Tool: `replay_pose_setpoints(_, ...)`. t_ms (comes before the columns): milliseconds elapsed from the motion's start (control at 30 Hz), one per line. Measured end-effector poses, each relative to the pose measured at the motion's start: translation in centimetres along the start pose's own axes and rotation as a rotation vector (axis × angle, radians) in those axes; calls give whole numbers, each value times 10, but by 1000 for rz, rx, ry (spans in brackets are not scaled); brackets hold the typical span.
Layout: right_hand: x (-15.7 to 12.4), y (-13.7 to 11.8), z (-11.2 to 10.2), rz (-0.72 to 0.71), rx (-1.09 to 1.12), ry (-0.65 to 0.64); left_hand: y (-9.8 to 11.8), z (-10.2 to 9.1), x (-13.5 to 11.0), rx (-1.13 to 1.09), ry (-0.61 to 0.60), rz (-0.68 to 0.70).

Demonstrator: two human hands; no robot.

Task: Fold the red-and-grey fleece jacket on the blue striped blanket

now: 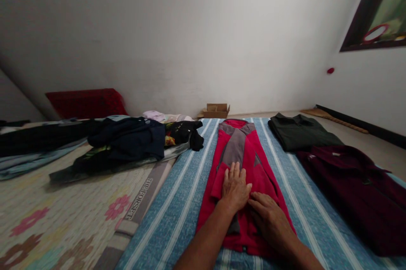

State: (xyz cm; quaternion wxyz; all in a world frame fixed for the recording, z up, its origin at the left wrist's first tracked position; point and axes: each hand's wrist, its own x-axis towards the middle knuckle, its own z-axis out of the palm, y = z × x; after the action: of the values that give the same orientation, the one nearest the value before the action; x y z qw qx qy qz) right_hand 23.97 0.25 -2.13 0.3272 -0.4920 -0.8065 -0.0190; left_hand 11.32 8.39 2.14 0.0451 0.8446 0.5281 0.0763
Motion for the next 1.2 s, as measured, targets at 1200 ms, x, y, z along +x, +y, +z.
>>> replay_pose_setpoints(1200, -6, 3, 5, 5, -47, 31, -16, 11, -14, 27, -163, -126)
